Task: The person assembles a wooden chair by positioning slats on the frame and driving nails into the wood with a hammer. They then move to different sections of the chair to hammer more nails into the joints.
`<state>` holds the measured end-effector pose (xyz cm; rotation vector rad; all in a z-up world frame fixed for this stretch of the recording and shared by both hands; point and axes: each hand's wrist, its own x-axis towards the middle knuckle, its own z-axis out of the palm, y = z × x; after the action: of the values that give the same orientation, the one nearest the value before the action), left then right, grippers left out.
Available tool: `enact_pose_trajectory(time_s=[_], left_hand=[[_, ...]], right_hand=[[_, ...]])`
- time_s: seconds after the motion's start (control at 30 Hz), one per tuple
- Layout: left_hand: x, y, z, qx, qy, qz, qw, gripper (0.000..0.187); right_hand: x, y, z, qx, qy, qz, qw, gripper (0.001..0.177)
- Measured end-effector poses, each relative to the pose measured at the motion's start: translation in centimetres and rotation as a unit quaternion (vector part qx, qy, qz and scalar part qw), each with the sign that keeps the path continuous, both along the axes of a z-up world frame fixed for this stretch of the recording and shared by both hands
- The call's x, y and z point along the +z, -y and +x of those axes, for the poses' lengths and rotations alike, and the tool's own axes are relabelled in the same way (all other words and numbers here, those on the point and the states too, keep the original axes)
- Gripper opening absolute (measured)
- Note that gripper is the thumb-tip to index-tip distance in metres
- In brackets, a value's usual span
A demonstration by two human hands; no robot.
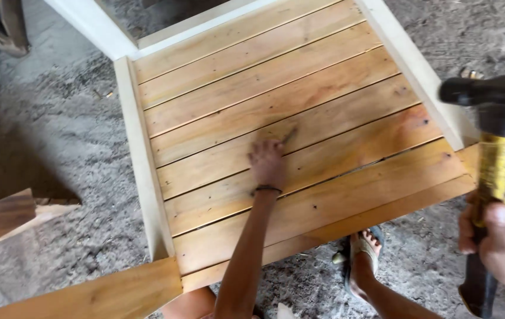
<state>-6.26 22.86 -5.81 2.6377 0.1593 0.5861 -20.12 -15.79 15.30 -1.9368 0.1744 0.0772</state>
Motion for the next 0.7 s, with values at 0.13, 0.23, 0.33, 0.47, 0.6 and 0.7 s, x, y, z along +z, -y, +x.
enact_pose_trajectory(time_s=[0.13, 0.23, 0.33, 0.47, 0.6, 0.7], left_hand=[[1.6, -3.1, -0.8, 0.011, -0.018, -0.032, 0.999, 0.009], [2.5, -3.2, -0.8, -0.016, 0.010, -0.048, 0.999, 0.011], [2.8, -3.3, -1.1, -0.001, -0.009, -0.072, 0.997, 0.009], [2.7, -3.3, -1.8, -0.012, -0.001, -0.101, 0.995, 0.006], [2.3, -4.0, -1.7, -0.020, 0.010, -0.110, 0.994, 0.005], [1.8, -3.9, -1.5, -0.021, 0.018, -0.097, 0.995, 0.006]], right_hand=[[1.0, -5.9, 4.1, 0.038, -0.132, -0.110, 0.984, 0.036], [1.1, -8.8, 5.2, 0.107, -0.110, -0.104, 0.983, 0.040], [1.4, -11.0, 6.2, 0.105, -0.159, -0.120, 0.974, 0.041], [2.0, -13.6, 7.6, 0.128, -0.178, -0.121, 0.968, 0.041], [2.0, -16.2, 8.8, 0.144, -0.173, -0.084, 0.971, 0.039], [1.4, -17.3, 8.9, 0.155, -0.174, -0.095, 0.968, 0.038]])
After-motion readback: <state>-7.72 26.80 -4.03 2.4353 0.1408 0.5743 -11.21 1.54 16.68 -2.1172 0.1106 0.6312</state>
